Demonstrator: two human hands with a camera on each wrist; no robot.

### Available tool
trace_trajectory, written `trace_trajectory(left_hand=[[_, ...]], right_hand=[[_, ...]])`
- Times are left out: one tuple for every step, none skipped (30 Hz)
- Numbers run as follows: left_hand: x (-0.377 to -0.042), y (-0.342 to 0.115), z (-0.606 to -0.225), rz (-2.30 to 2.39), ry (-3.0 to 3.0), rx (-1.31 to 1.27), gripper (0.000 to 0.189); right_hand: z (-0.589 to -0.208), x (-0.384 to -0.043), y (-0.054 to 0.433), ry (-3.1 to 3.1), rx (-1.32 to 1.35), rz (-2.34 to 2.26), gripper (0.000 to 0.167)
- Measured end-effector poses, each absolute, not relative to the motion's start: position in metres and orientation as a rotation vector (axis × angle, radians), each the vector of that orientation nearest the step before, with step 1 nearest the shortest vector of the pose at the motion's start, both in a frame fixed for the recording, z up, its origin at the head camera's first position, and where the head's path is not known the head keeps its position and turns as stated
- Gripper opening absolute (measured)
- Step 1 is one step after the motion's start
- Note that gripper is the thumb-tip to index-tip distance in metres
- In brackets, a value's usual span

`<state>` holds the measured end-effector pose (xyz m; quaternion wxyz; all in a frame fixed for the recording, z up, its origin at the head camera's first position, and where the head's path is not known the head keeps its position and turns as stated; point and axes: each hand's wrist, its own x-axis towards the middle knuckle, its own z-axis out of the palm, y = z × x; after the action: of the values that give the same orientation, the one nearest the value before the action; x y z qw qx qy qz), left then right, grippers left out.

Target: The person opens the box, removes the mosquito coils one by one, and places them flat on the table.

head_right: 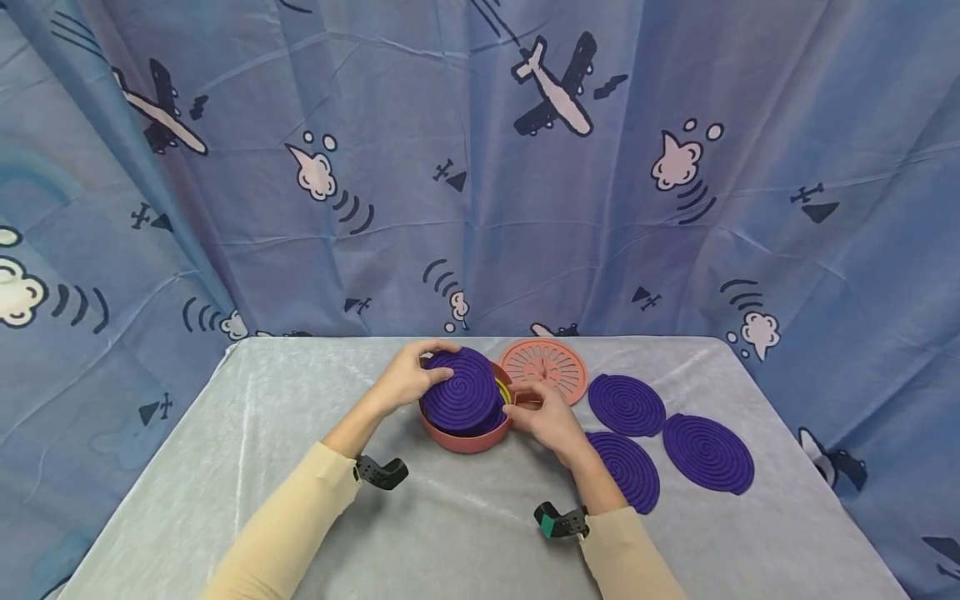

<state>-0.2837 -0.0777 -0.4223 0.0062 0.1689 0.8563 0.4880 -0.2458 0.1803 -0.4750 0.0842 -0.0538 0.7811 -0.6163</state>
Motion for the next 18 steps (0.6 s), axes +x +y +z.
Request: trace_trajectory(left_hand=[[-0.283,-0.080,-0.421,1.536,2.676,0.523,0.033],[-0.283,-0.082,-0.420,1.547,2.674,0.523,0.032],[-0.282,-0.084,-0.419,1.552,2.674,0.525,0.032],[-0.282,-0.086,-0.418,1.560,2.671,0.528,0.031],[-0.282,-0.089,-0.417,1.567,2.670,0.530,0.031],[-0.282,-0.091,-0.416,1.576,2.667,0.532,0.031],[-0.282,-0.093,-0.416,1.582,2.666,0.531,0.031],[-0.282,-0.096,-0.415,1.587,2.666,0.532,0.030],[-0.281,-0.099,-0.415,1.595,2.664,0.525,0.030],[-0.280,-0.101,-0.414,1.604,2.664,0.516,0.030],[-0.279,-0.104,-0.413,1.613,2.666,0.505,0.030],[-0.278,-0.106,-0.412,1.620,2.669,0.495,0.029],[-0.277,-0.109,-0.411,1.626,2.674,0.486,0.029],[-0.277,-0.111,-0.410,1.637,2.675,0.479,0.029],[-0.276,-0.114,-0.410,1.650,2.677,0.472,0.029],[-0.276,-0.116,-0.409,1.662,2.680,0.467,0.029],[-0.276,-0.119,-0.409,1.676,2.679,0.465,0.029],[-0.276,-0.121,-0.409,1.691,2.676,0.464,0.029]], right_hand=[[-0.475,-0.246,0.180,2.331,-0.170,-1.836,0.046],[-0.474,-0.246,0.180,2.326,-0.170,-1.837,0.046],[-0.474,-0.246,0.180,2.318,-0.170,-1.840,0.046],[-0.473,-0.246,0.181,2.310,-0.169,-1.845,0.046],[-0.473,-0.245,0.181,2.302,-0.173,-1.847,0.046],[-0.473,-0.245,0.181,2.297,-0.176,-1.851,0.047],[-0.473,-0.245,0.181,2.292,-0.179,-1.853,0.047],[-0.473,-0.245,0.181,2.284,-0.172,-1.859,0.047],[-0.474,-0.245,0.181,2.282,-0.176,-1.860,0.048],[-0.474,-0.245,0.182,2.282,-0.179,-1.859,0.048],[-0.474,-0.245,0.182,2.287,-0.181,-1.854,0.048],[-0.474,-0.245,0.182,2.293,-0.181,-1.850,0.047],[-0.475,-0.245,0.182,2.298,-0.181,-1.846,0.047],[-0.475,-0.245,0.182,2.302,-0.182,-1.844,0.047],[-0.475,-0.245,0.182,2.307,-0.184,-1.840,0.047],[-0.476,-0.245,0.182,2.312,-0.188,-1.836,0.046],[-0.476,-0.246,0.182,2.314,-0.194,-1.834,0.047],[-0.476,-0.246,0.183,2.315,-0.199,-1.833,0.047]])
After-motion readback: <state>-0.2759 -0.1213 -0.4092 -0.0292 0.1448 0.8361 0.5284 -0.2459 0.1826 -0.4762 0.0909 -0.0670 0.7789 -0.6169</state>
